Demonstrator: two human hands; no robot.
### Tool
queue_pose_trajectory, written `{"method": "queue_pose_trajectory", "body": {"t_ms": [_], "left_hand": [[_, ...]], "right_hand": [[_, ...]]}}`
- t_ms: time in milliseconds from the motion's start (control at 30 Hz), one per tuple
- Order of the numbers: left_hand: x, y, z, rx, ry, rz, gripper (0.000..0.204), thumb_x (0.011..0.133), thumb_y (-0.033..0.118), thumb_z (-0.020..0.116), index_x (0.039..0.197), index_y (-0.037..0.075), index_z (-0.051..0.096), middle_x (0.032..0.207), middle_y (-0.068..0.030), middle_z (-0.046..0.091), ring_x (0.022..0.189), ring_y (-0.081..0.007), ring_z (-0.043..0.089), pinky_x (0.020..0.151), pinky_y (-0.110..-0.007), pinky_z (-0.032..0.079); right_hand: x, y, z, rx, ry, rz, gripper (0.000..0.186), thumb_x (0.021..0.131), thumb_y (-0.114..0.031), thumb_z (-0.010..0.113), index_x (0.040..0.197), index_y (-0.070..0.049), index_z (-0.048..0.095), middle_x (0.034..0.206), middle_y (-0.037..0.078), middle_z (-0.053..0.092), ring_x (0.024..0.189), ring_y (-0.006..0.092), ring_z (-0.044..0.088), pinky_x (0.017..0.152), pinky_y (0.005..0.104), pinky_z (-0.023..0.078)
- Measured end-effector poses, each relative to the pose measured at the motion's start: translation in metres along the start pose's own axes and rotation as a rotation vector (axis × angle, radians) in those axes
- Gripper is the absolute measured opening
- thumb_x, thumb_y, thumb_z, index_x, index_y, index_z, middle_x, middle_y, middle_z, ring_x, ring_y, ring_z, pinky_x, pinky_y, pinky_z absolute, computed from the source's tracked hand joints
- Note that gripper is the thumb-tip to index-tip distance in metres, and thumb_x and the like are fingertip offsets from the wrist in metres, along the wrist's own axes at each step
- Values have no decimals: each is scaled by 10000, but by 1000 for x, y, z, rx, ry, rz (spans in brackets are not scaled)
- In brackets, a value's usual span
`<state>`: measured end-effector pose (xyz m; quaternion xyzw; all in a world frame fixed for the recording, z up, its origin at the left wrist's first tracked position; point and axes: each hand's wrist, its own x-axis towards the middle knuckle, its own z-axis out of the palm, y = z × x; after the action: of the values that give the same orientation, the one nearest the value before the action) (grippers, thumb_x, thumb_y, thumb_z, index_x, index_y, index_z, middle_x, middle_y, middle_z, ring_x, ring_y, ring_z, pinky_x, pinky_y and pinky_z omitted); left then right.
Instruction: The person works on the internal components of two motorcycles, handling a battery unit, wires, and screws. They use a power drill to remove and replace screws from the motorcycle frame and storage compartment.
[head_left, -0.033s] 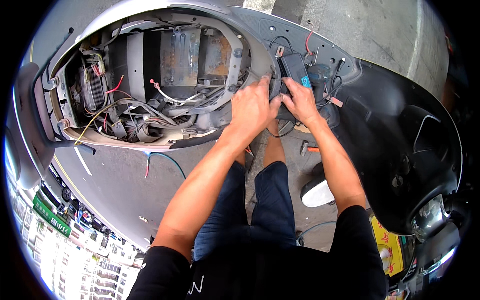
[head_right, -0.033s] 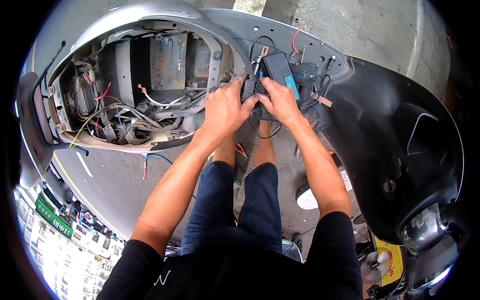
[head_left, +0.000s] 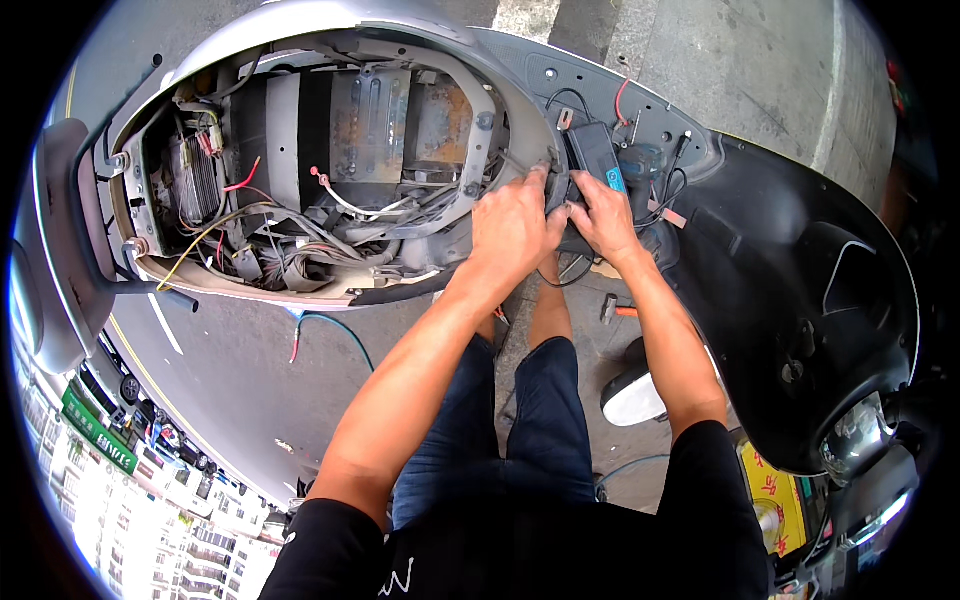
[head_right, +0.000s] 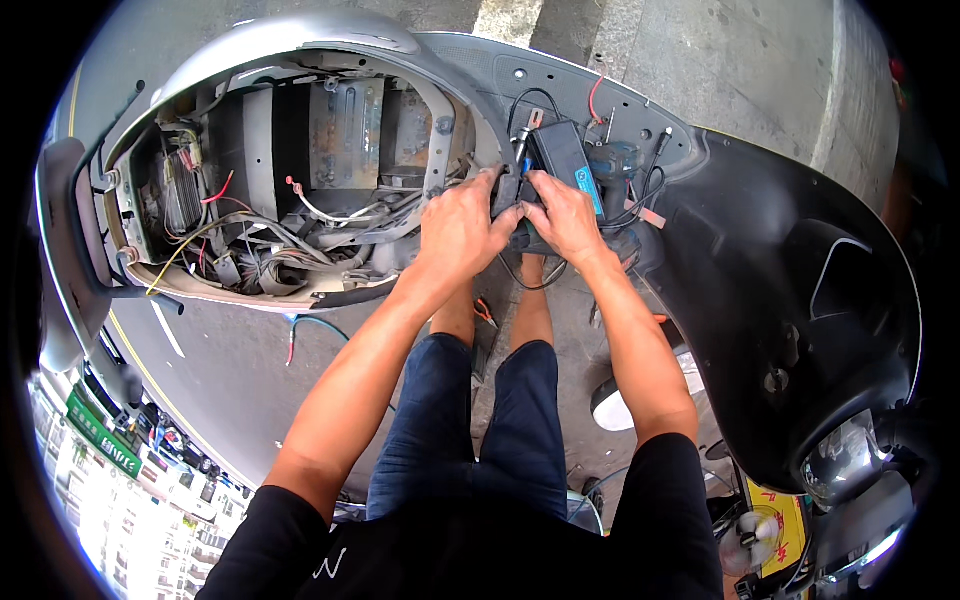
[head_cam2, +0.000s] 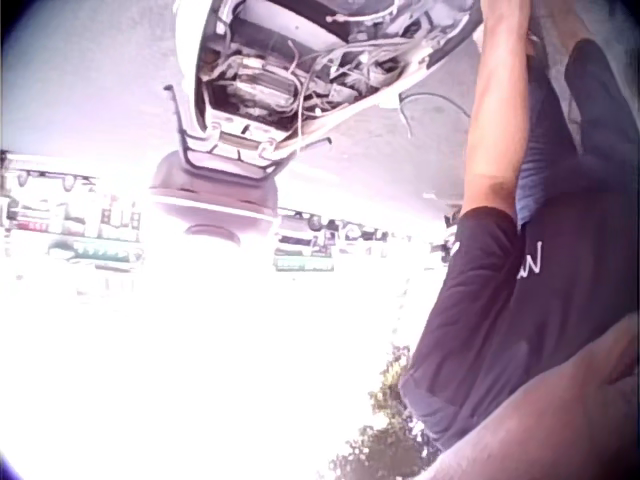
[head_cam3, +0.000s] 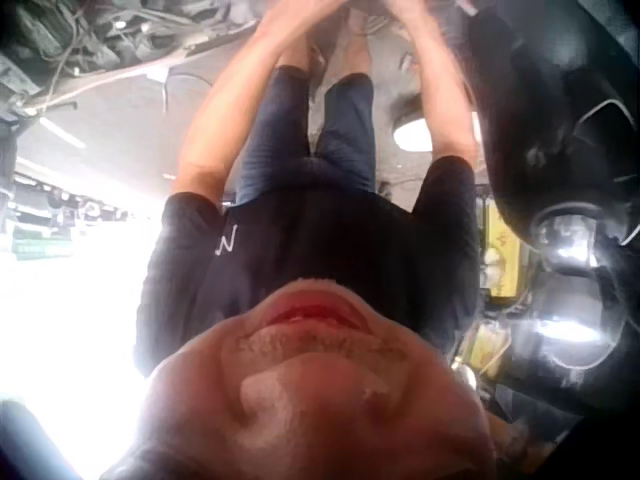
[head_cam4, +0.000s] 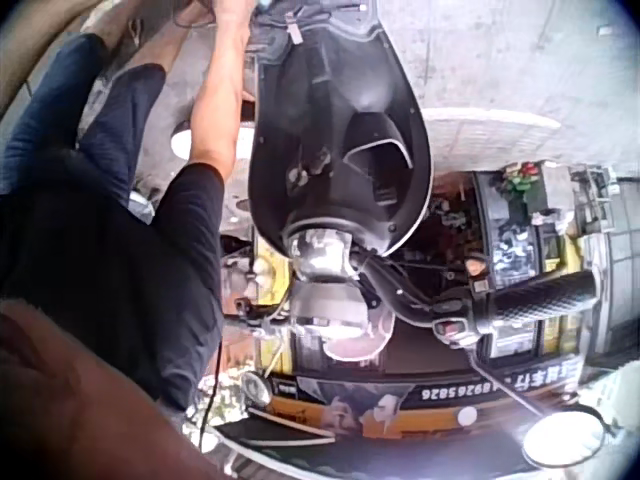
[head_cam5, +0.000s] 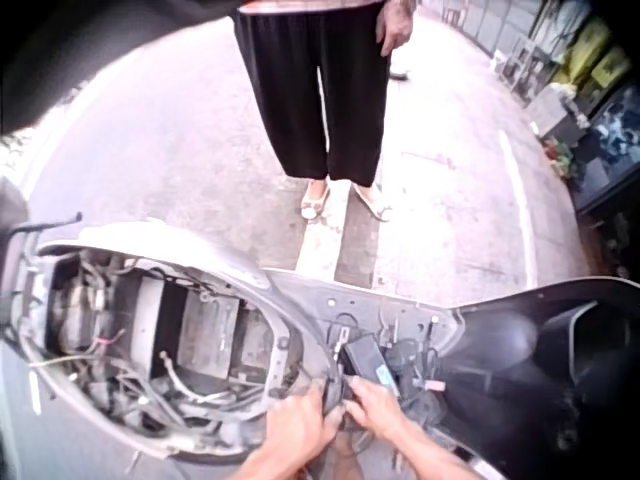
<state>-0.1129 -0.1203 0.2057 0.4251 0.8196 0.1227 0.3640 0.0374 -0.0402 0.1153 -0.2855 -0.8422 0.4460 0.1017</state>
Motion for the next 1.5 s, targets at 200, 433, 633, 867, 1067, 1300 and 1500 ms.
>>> {"method": "queue_pose_trajectory", "body": {"t_ms": [200,433,633,867,1067,1300,1500], "left_hand": [[-7,5,3,-62,14,8,516,763,272,687,1175,-16,573,936,-239,662,853,-405,645,756,-482,503],[-6,0,2,-16,8,12,622,767,351,671,1239,-31,535,882,-268,661,869,-400,652,792,-457,496],[-34,12,-20,-32,46,135,614,825,316,663,1319,4,474,1107,-243,620,1052,-351,609,914,-414,461],[-127,2,-75,-470,-53,-112,379,902,127,610,1237,-35,539,1037,-133,669,953,-167,626,846,-292,489],[-183,-92,-60,-483,-59,-287,352,868,174,630,1161,-17,591,908,-148,695,833,-191,666,788,-307,505],[-226,-197,-44,-824,-199,-723,291,882,221,607,1095,23,627,838,-93,684,763,-167,640,703,-289,495],[-285,-295,-84,-722,-296,-857,232,874,192,585,1024,17,611,765,-89,633,632,-189,602,552,-313,467]], "right_hand": [[-64,34,-59,-150,128,388,324,844,-228,678,1074,-27,570,892,202,661,787,372,657,671,409,509],[-92,17,-52,115,384,592,386,871,-264,657,1154,-18,563,1031,162,610,949,299,596,860,359,456],[-102,-33,-61,222,516,405,378,846,-157,655,1190,-38,553,1096,142,585,1028,291,566,918,374,435],[-117,-87,-101,378,570,217,467,850,-257,677,1234,-45,517,1129,127,583,1080,269,551,935,371,427],[-94,-67,-88,78,460,326,477,848,-246,668,1246,-34,515,1157,155,558,1085,310,525,938,383,411],[-49,-122,-51,-204,75,508,542,823,-222,677,1302,-74,475,1201,174,496,1104,366,469,937,445,406],[-146,-260,-35,-18,-83,510,414,851,-299,632,1177,-52,570,1113,192,570,1085,366,529,939,441,426]]}}
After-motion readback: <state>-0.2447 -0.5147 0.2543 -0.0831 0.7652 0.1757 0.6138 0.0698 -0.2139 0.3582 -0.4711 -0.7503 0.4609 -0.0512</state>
